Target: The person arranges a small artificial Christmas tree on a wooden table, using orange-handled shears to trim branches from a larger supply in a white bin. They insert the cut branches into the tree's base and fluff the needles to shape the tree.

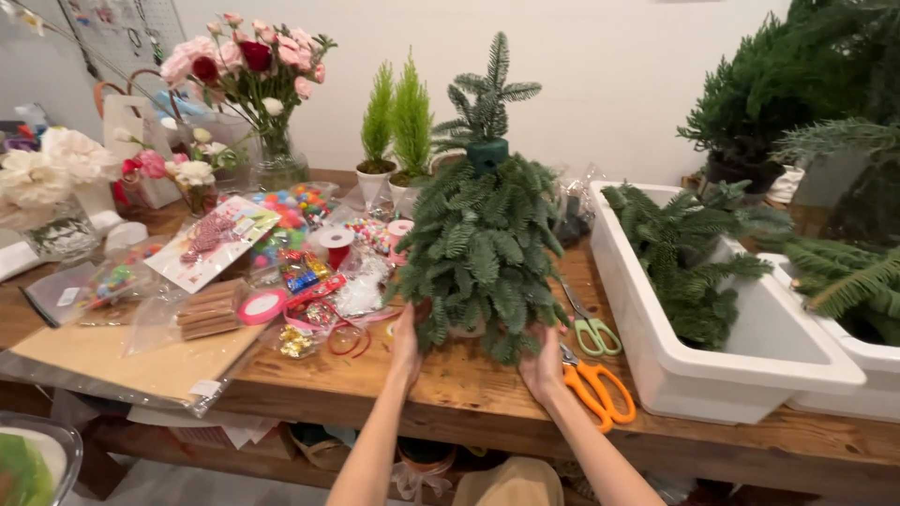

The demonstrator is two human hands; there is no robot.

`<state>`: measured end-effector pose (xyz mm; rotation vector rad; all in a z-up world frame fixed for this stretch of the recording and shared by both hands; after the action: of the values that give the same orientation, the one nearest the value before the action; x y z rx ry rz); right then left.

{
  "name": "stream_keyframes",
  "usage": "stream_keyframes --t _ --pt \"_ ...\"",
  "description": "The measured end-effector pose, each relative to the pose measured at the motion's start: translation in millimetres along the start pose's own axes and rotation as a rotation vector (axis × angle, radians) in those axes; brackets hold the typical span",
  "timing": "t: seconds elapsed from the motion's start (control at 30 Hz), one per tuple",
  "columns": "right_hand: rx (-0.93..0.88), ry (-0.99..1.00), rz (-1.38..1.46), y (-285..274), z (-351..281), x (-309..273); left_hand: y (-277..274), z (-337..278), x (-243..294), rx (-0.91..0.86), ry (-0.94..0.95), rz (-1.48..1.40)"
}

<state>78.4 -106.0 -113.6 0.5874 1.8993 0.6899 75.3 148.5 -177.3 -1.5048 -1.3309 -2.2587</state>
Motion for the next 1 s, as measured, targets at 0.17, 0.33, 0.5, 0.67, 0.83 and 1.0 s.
stream_keyframes --t 0.17,0.33,0.5,0.67,0.83,1.0 --pt "-0.043 0.017 -0.042 -8.9 8.5 -0.9 0.5 4.8 4.5 -0.071 0.002 -0.112" --pt "-0.119 0.054 -0.159 -19.0 27.3 1.1 -6.3 7.2 3.5 -0.097 0.018 -0.169" --pt "-0.117 0.036 -0.179 -15.3 17.0 0.6 -10.2 19.3 -7.4 -0.086 0.020 -0.178" --pt "-0.110 0.042 -0.207 -18.5 32.6 3.9 -11.6 20.7 -11.6 -0.087 0.054 -0.102" --pt "-0.086 0.058 -0.311 -0.7 -5.3 -12.5 -0.5 -4.3 23.6 -0.071 0.028 -0.030" --pt "-0.151 -0.223 -1.078 -27.2 -39.5 -60.4 -10.1 -16.5 72.3 -0.087 0.065 0.368"
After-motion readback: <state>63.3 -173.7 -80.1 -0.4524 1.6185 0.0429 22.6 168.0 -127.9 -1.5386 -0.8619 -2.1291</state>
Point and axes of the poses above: each hand's wrist, its own z-axis towards the middle knuckle, its own y-axis out of the palm, x = y × z, the point moved 2 cm from there along z, towards the middle knuckle, and after that the axes turned 10 degrees about y, right-handed, at the moved point
